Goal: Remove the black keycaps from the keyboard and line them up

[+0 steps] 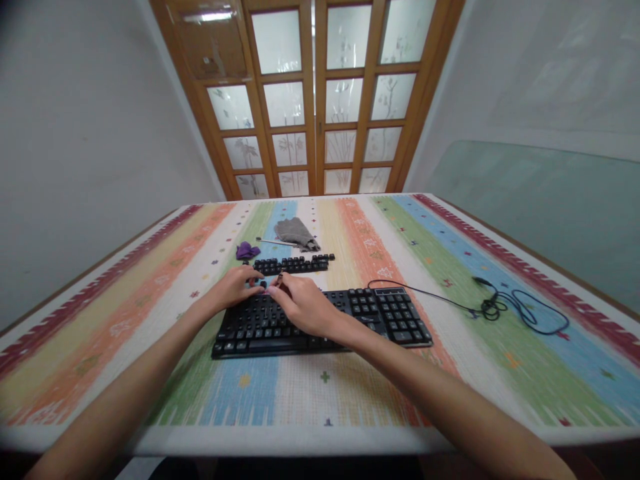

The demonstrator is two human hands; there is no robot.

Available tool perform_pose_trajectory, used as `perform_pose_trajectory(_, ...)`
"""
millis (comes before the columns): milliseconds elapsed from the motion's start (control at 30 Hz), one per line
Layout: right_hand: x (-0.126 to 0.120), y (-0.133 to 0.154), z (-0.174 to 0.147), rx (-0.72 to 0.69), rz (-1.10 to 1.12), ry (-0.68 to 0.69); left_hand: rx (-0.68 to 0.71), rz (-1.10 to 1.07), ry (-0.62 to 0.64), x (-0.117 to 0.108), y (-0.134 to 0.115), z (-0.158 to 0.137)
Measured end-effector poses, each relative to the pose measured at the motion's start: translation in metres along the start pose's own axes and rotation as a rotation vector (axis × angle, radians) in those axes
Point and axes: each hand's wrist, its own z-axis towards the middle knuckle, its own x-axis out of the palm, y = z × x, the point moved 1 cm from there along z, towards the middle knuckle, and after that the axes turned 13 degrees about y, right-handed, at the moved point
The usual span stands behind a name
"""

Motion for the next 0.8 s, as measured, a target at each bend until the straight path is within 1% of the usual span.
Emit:
perform_pose_trajectory(133, 0.0005, 0.0004, 0.0002, -0.004, 0.002, 0.002, -0.006, 0.02, 0.008, 0.0009, -0.0004, 0.0017)
perform_pose_trajectory(333, 0.0013, -0.0018, -0.0008, 0.002, 0.001, 0.003, -0.012, 0.032, -0.024, 0.0017, 0.0039, 0.0052)
perform_pose_trajectory(633, 0.0025, -0.0027, -0.001, 0.003, -0.014, 0.01, -0.032, 0.016, -0.025, 0.0021, 0.006, 0.008)
perform_pose_trajectory(800, 0.0031, -0.0031, -0.0007, 0.003, -0.026, 0.019, -0.031, 0.044, -0.03, 0.0029, 0.0065, 0.0089)
